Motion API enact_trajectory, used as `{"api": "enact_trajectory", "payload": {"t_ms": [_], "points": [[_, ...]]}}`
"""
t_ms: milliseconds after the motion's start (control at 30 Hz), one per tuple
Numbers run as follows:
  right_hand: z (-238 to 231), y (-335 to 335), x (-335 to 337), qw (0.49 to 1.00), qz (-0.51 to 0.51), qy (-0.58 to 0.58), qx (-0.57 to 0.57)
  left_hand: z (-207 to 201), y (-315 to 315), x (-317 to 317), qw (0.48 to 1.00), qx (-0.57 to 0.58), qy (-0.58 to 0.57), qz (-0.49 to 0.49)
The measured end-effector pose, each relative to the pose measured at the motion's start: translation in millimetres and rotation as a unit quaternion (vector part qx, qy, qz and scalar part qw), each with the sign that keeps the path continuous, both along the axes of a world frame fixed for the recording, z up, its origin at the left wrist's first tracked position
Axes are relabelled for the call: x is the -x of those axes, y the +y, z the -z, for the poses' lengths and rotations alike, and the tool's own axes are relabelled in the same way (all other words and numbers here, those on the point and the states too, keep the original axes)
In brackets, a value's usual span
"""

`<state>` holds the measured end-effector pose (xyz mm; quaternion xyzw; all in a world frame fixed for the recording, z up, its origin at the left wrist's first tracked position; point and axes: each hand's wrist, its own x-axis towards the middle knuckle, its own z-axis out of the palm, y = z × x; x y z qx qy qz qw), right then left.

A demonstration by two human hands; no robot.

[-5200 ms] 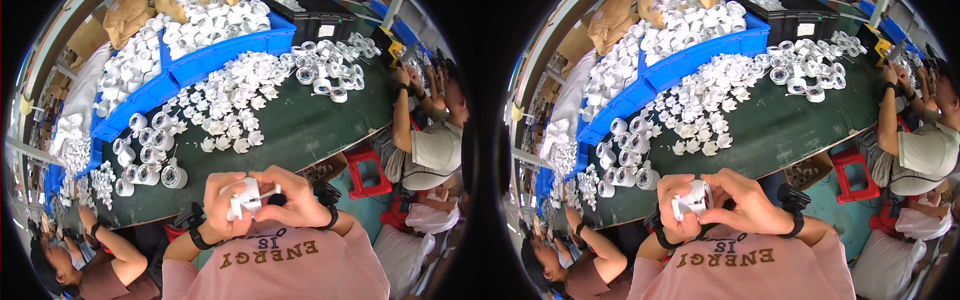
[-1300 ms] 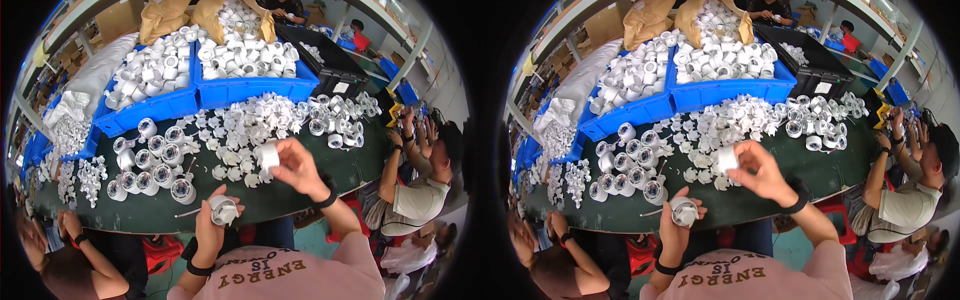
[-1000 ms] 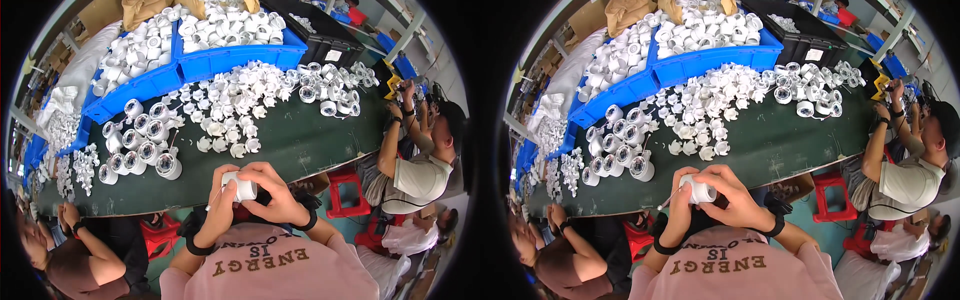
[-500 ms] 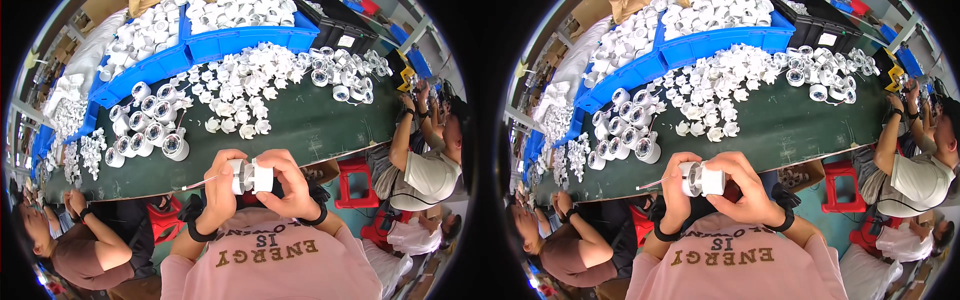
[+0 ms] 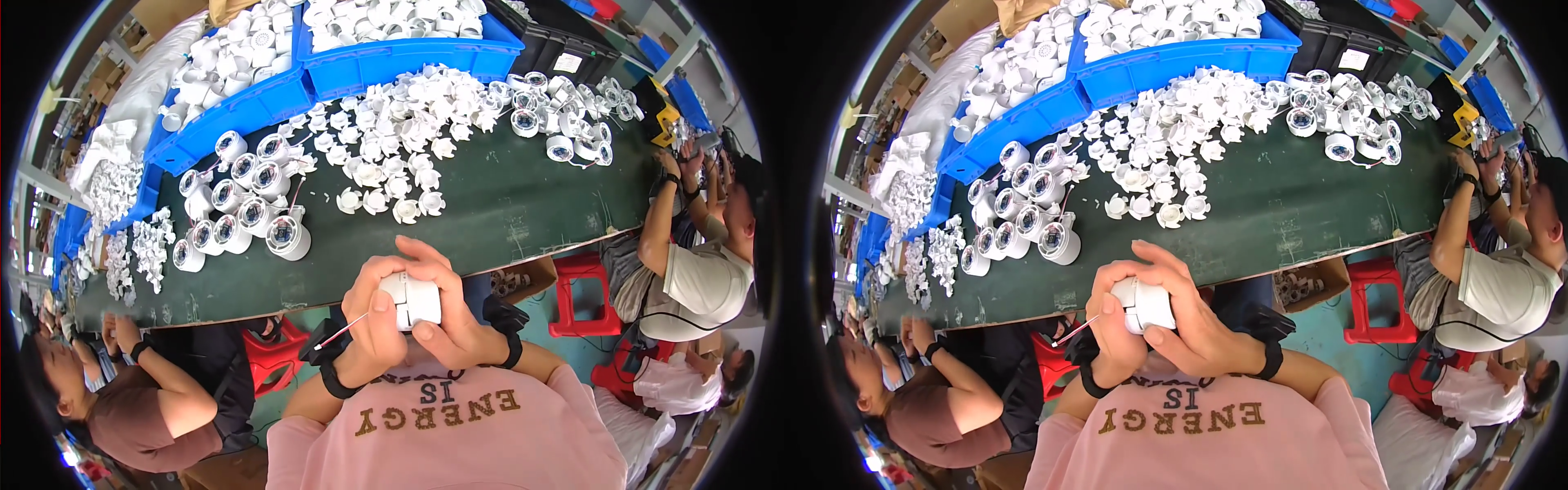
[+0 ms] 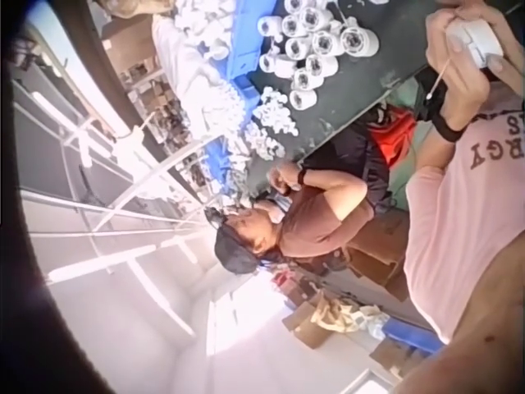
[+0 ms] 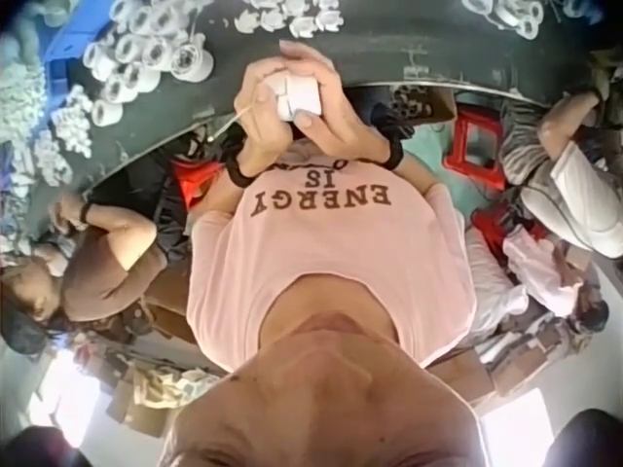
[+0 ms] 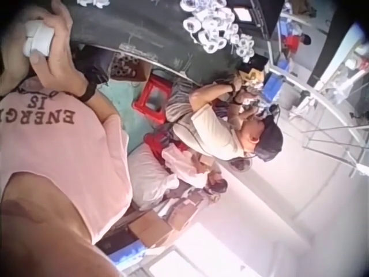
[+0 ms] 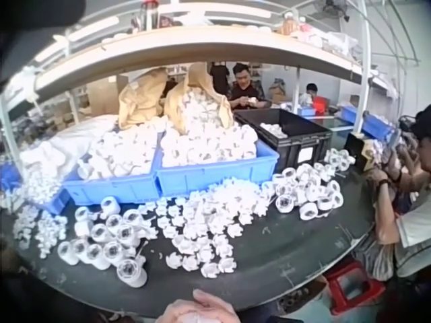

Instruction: The person assembles camera housings by hand, picking up a base and a cover from the table, fitting them together, and pressing them into place. They repeat this process, occasionally reaching into blue bins for more parts and placing the assembled units onto the table surface.

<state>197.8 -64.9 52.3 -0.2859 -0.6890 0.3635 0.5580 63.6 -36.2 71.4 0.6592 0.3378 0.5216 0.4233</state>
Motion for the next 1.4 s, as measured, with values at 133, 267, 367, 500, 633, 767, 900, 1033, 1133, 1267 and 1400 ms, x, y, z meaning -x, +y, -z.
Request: {"api": "enact_trajectory", "payload": {"t_ms": [133,267,367,500,633,767,900,1033,1133,1267,1400], "points": [[6,0,6,0.999,0.01,0.013,-0.042,1,-5,-3,0.999,0.004,-0.025,-0.02],[4,0,2,0.999,0.004,0.017,-0.03,7,0,-2,0.998,-0.049,-0.027,-0.022],[4,-2,1,0.999,0.008,0.004,-0.037,8,-1,0,0.999,-0.052,-0.009,-0.001],[4,-3,3,0.998,-0.014,0.023,-0.051,8,-1,0,0.996,-0.083,0.002,0.006],[-6,4,-1,0.998,-0.021,-0.002,-0.051,-1,-2,-3,0.999,-0.04,0.015,0.023],[-17,20,-8,0.998,-0.03,-0.048,-0.03,-4,15,5,0.996,-0.086,0.013,0.025],[-12,27,-7,0.97,0.152,-0.168,0.083,1,52,5,0.99,0.132,0.046,-0.014],[14,31,1,0.959,0.136,0.203,0.145,-6,44,0,0.969,-0.027,0.204,0.137],[12,36,-33,0.92,0.132,0.232,0.285,-32,71,10,0.908,-0.142,0.265,0.291],[40,33,-77,0.903,0.417,-0.024,0.104,-54,222,21,0.928,-0.113,0.33,0.128],[56,33,-86,0.875,0.47,-0.094,0.07,-40,389,57,0.878,-0.141,0.429,-0.155]]}}
